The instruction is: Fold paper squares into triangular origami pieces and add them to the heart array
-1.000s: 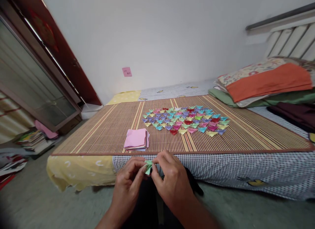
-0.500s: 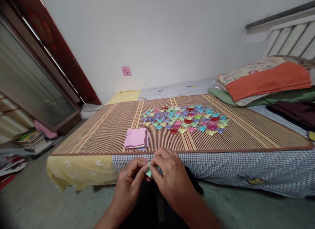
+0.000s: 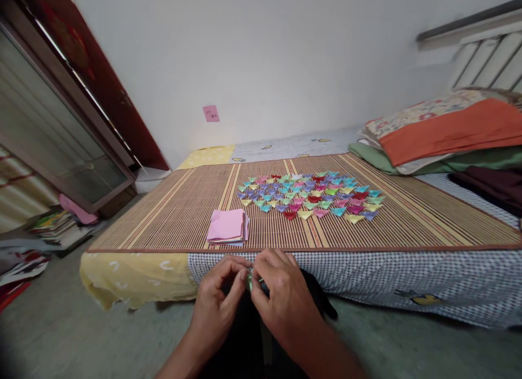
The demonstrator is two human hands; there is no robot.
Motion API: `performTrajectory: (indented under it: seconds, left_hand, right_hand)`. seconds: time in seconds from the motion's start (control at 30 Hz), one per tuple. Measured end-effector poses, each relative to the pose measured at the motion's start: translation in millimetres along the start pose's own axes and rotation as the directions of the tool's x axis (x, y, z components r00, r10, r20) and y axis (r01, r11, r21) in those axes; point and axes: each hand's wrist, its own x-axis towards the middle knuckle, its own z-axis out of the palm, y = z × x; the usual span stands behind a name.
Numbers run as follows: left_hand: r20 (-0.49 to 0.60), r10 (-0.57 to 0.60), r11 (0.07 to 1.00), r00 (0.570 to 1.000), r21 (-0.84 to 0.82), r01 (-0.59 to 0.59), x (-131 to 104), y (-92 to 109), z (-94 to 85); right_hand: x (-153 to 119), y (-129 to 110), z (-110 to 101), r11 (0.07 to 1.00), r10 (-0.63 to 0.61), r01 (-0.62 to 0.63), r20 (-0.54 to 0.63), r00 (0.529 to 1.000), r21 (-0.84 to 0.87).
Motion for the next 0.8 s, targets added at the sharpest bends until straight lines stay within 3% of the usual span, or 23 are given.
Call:
performTrajectory:
  seconds: [0.1, 0.33, 0.47, 0.6, 0.8]
  left_hand:
    - [-0.060, -0.033, 0.998, 0.998, 0.049, 0.036, -2.0, -3.9, 0.5]
    - [-0.032, -0.053, 0.993, 0.998, 0.107, 0.056, -2.2, -2.1, 3.2]
    - [-0.004, -0.166, 0.986, 0.986, -0.031, 0.166, 1.1, -4.8, 3.1]
    - [0.067, -0.307, 0.919, 0.949, -0.238, 0.314, 2.3, -7.5, 3.6]
    - [0.104, -0.313, 0.906, 0.944, -0.268, 0.329, 1.5, -3.9, 5.2]
  right_hand:
    - [-1.0, 2.0, -1.4, 1.000, 0.017, -0.017, -0.024, 1.000, 0.014]
    - [-2.9, 5.4, 1.6, 0.999, -0.022, 0.025, -0.085, 0.996, 0.035]
    - [-3.8, 6.6, 3.5, 0.996, -0.071, 0.077, -0.126, 0.989, 0.042]
    - [-4.9, 9.4, 4.5, 0.994, -0.084, 0.094, -0.161, 0.983, 0.058]
    - [-5.5, 8.8, 5.8, 0.993, -0.091, 0.101, -0.144, 0.985, 0.064]
